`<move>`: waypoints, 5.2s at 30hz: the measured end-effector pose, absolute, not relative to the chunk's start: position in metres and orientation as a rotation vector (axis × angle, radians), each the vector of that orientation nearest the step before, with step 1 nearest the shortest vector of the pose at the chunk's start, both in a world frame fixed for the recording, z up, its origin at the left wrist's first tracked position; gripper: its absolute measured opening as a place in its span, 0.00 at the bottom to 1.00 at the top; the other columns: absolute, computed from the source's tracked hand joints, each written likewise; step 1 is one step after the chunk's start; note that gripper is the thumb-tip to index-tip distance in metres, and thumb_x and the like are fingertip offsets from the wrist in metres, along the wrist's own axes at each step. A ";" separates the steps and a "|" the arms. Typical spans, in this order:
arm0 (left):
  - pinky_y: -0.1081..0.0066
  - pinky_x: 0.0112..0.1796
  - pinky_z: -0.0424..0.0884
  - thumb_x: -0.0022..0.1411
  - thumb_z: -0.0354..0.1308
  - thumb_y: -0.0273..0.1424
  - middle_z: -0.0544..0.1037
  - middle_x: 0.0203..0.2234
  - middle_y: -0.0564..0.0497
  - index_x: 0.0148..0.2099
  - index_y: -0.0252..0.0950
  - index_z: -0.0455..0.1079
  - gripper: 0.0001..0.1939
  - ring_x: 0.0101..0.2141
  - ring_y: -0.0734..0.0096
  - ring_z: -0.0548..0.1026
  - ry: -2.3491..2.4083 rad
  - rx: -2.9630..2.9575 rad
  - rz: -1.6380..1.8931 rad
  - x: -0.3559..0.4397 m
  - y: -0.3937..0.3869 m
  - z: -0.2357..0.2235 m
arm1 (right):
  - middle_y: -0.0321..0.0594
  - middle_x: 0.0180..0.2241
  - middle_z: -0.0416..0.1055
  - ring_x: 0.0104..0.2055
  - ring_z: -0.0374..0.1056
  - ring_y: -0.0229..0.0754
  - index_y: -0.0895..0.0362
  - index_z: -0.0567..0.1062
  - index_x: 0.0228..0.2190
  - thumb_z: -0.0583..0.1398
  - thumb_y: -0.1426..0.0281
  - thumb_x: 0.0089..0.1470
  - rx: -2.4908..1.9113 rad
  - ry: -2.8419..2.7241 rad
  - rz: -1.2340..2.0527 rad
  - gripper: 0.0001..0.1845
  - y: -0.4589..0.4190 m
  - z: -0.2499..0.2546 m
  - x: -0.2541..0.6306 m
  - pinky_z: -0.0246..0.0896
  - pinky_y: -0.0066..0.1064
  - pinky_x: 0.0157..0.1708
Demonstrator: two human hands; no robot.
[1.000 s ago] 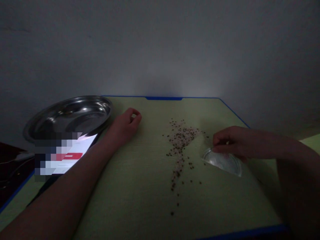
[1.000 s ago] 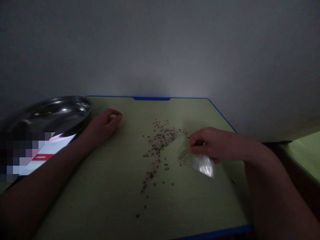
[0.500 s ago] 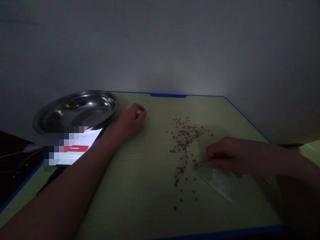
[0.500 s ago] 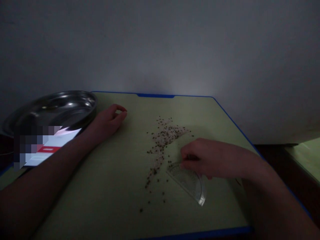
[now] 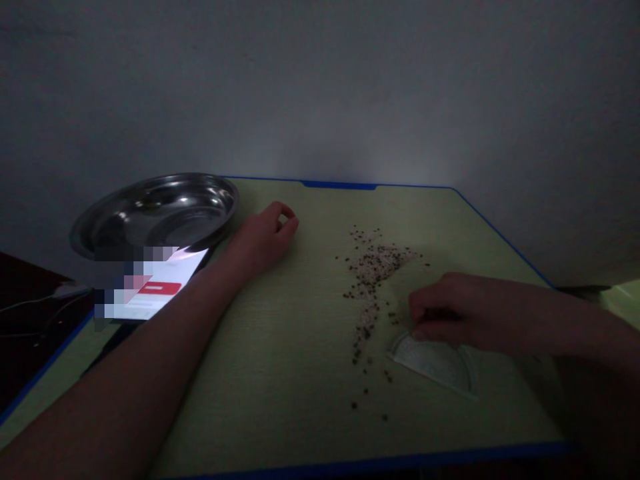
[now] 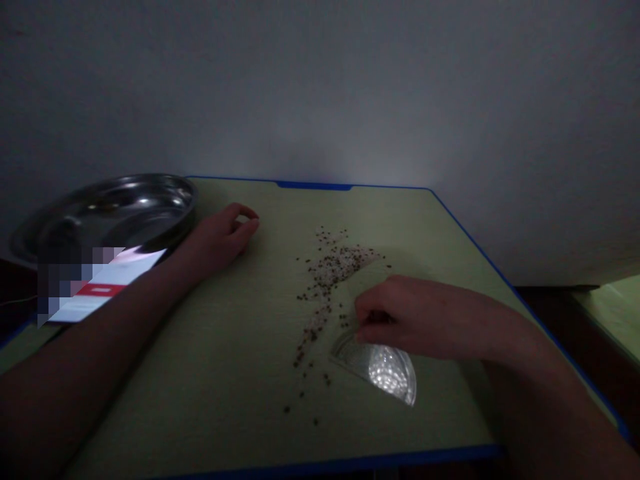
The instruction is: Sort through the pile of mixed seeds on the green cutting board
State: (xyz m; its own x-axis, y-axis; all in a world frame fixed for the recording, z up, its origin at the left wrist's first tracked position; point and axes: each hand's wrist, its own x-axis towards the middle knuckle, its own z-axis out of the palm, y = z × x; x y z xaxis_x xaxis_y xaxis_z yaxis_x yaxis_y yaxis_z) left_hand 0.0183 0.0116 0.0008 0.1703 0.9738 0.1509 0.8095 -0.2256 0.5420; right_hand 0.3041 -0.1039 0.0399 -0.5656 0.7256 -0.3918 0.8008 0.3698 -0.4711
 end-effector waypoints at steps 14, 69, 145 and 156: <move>0.69 0.32 0.66 0.63 0.48 0.41 0.77 0.28 0.48 0.49 0.38 0.68 0.17 0.29 0.66 0.73 1.702 2.170 0.625 0.019 0.010 0.000 | 0.35 0.28 0.73 0.29 0.67 0.39 0.51 0.77 0.30 0.58 0.58 0.57 1.332 2.478 -0.960 0.13 -0.114 0.035 0.289 0.56 0.30 0.27; 0.67 0.33 0.66 0.63 0.47 0.42 0.80 0.36 0.47 0.50 0.40 0.67 0.18 0.32 0.64 0.75 1.729 2.293 0.496 0.021 0.007 0.003 | 0.33 0.22 0.72 0.23 0.63 0.36 0.53 0.77 0.30 0.56 0.62 0.60 1.724 2.861 -0.438 0.13 -0.100 0.024 0.269 0.50 0.29 0.24; 0.67 0.32 0.65 0.62 0.46 0.45 0.80 0.34 0.48 0.46 0.42 0.68 0.18 0.32 0.63 0.75 1.742 2.349 0.444 0.020 0.009 0.003 | 0.32 0.23 0.67 0.25 0.62 0.35 0.56 0.74 0.25 0.58 0.64 0.57 1.430 2.651 -1.025 0.12 -0.093 0.040 0.294 0.54 0.28 0.24; 0.65 0.33 0.65 0.61 0.47 0.44 0.79 0.35 0.47 0.47 0.42 0.70 0.19 0.32 0.61 0.75 1.737 2.328 0.457 0.020 0.010 0.002 | 0.30 0.20 0.62 0.23 0.59 0.35 0.55 0.71 0.23 0.57 0.61 0.58 1.440 2.551 -1.141 0.15 -0.095 0.050 0.312 0.53 0.26 0.22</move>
State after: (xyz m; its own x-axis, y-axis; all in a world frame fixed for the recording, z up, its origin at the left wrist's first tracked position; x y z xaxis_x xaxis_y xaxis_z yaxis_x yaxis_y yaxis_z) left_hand 0.0205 0.0098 0.0023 0.2613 0.9570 0.1256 0.8950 -0.2890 0.3398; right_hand 0.3124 -0.0948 0.0496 -0.5805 0.7442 -0.3304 0.7423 0.3170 -0.5903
